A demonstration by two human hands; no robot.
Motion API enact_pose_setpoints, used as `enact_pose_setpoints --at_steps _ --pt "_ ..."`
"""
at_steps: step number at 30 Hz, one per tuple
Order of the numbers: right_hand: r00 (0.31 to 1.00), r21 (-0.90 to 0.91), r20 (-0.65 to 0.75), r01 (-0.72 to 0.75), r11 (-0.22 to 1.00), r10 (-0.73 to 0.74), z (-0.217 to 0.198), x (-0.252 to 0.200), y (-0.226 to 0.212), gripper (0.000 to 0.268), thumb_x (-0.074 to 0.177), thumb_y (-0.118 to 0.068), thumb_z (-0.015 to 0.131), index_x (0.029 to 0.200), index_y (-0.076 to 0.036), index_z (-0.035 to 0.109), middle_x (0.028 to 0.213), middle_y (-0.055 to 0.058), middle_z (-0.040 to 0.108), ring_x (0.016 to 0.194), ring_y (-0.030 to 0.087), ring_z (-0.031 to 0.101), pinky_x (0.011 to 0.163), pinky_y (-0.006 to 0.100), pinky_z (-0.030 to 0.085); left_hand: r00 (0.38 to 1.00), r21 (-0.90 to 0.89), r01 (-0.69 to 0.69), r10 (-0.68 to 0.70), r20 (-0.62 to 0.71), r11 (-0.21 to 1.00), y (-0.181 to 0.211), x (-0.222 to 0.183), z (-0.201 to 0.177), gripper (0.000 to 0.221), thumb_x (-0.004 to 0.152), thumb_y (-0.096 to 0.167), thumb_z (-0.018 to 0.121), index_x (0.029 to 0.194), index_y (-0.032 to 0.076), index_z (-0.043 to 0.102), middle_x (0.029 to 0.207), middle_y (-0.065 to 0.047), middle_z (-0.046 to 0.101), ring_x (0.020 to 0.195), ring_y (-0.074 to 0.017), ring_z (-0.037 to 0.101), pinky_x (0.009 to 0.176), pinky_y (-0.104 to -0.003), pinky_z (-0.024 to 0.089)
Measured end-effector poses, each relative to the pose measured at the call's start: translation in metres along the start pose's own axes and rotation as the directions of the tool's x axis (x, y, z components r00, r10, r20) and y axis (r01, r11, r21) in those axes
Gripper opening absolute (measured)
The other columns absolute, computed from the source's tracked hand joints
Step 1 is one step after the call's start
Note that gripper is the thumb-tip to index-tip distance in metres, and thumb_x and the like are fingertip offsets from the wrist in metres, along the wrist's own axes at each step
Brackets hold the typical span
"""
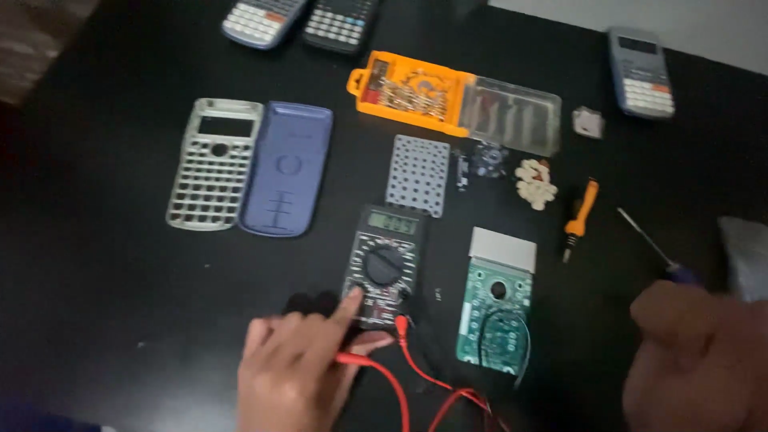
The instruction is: Testing and diagnosing a calculator circuit board using a digital multimeter on a repair bench.
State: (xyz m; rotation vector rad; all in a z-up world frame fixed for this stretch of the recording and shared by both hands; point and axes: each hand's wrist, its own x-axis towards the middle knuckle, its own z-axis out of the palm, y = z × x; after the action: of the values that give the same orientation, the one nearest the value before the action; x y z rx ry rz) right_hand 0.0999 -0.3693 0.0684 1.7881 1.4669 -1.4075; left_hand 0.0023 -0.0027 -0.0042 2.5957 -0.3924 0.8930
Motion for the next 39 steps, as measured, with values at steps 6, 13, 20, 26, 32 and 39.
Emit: enact_pose_setpoints --at_steps 6,13,20,26,32,39 --pt "-0.534 0.610 -0.388 0.463 0.644 0.751 0.012 0.083 -0.073 0.037 0.116 -0.036 0.024 0.086 -0.021 0.040 0.077 -0.003 0.042 0.067 0.012 0.043 0.076 0.030 0.043 0.972 -0.191 0.227 -0.233 -0.010 0.955 0.032 0.019 -0.017 0.025 0.100 0.020 0.058 0.114 0.014 0.078 0.067 -0.001 0.031 0.060 -0.0160 0.033 0.075 -0.029 0.035" --pt "-0.526 0.673 -0.219 0.528 0.517 0.822 0.008 0.092 -0.072 0.025 0.110 -0.015 0.034 0.099 -0.008 0.056 0.108 0.010 0.066 0.103 0.020 0.067 0.105 0.036 0.051 0.965 -0.341 0.261 -0.247 0.083 0.903 0.058 0.023 -0.004 0.050 0.085 0.029 0.042 0.123 0.026 0.073 0.110 -0.003 0.049 0.106 -0.0205 0.053 0.091 -0.033 0.044" --pt "0.121 0.726 0.066 0.675 -0.131 0.990 0.051 0.084 -0.012 0.027 0.107 -0.028 0.030 0.119 -0.014 0.050 0.111 0.017 0.071 0.100 0.028 0.072 0.100 0.040 0.053 0.967 -0.649 0.188 -0.023 0.253 0.737 0.068 0.055 0.011 0.018 0.104 0.020 0.054 0.095 0.013 0.067 0.113 -0.010 0.056 0.105 -0.0227 0.065 0.082 -0.034 0.053" --pt "0.687 0.872 -0.069 0.394 -0.290 0.724 0.260 0.165 0.080 0.096 0.076 -0.051 0.046 0.164 -0.020 0.025 0.141 0.021 0.068 0.114 0.034 0.073 0.101 0.045 0.056 0.986 -0.593 0.144 -0.063 0.155 0.792 0.064 0.053 0.017 0.013 0.094 0.012 0.069 0.106 0.006 0.073 0.114 -0.011 0.070 0.104 -0.0236 0.075 0.097 -0.035 0.061" --pt "-0.029 0.695 -0.148 0.708 0.124 0.989 0.024 0.075 -0.066 0.050 0.099 -0.022 0.040 0.133 0.006 0.064 0.112 0.030 0.080 0.099 0.038 0.084 0.086 0.042 0.067 0.991 -0.506 0.126 -0.086 0.103 0.853 0.070 0.051 0.012 0.012 0.095 0.007 0.068 0.105 0.010 0.075 0.117 -0.004 0.074 0.098 -0.0107 0.078 0.092 -0.020 0.061" --pt "-0.097 0.709 0.195 0.701 -0.072 0.976 -0.027 0.061 -0.078 0.008 0.079 0.003 0.082 0.085 0.005 0.078 0.076 0.018 0.075 0.064 0.024 0.066 0.058 0.032 0.052 0.973 -0.461 0.208 -0.133 0.191 0.863 0.073 0.049 0.013 0.017 0.093 0.009 0.069 0.107 0.018 0.074 0.119 0.000 0.075 0.106 -0.0128 0.078 0.089 -0.026 0.063"
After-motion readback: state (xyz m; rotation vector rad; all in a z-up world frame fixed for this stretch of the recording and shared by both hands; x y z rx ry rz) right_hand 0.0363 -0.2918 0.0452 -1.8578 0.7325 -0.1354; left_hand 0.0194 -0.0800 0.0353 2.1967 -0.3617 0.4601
